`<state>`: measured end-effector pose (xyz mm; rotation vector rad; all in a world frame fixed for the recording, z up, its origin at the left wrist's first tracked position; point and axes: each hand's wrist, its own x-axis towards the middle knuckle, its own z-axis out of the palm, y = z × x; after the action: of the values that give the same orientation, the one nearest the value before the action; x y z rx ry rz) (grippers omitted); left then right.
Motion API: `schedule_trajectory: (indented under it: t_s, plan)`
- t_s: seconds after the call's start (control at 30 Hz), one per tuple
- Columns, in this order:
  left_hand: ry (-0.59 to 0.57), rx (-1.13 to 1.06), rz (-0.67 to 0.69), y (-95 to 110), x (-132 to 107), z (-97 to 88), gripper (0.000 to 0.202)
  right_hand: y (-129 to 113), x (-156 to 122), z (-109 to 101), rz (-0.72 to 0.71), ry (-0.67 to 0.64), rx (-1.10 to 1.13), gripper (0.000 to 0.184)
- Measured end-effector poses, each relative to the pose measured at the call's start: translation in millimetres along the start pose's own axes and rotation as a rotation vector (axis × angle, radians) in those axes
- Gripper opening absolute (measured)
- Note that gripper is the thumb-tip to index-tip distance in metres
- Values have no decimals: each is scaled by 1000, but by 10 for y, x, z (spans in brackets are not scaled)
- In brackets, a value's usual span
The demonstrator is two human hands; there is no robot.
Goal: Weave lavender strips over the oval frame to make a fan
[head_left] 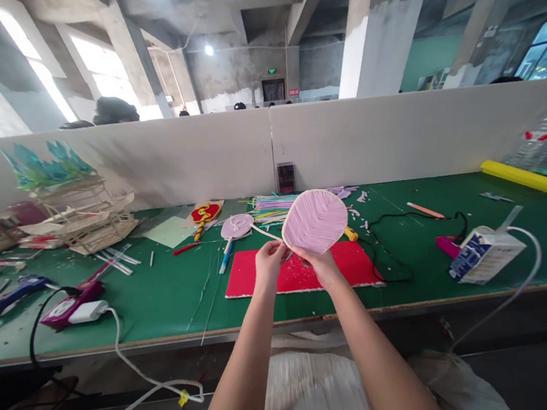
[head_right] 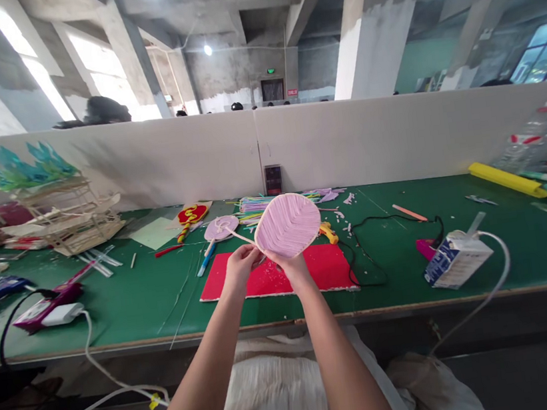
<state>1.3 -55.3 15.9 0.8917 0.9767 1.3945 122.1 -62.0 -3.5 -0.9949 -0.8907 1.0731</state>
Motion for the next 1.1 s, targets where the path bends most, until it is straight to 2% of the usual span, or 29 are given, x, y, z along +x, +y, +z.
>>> schedule_trajectory:
  t_s: [0.2,0.43,0.8,1.1]
  plan:
    - [54,5,104,13,-33,38,32,9,-1,25,54,-35,45,44]
    - [102,46,217,-56,-61,68,31,16,-49,96,39,63,81,48]
    - [231,325,446,-68,-223,162,8,10,-76,159,3,130,89,38]
    - [290,496,572,-53,-275,114,8,-9,-88,186,40,75,59,36]
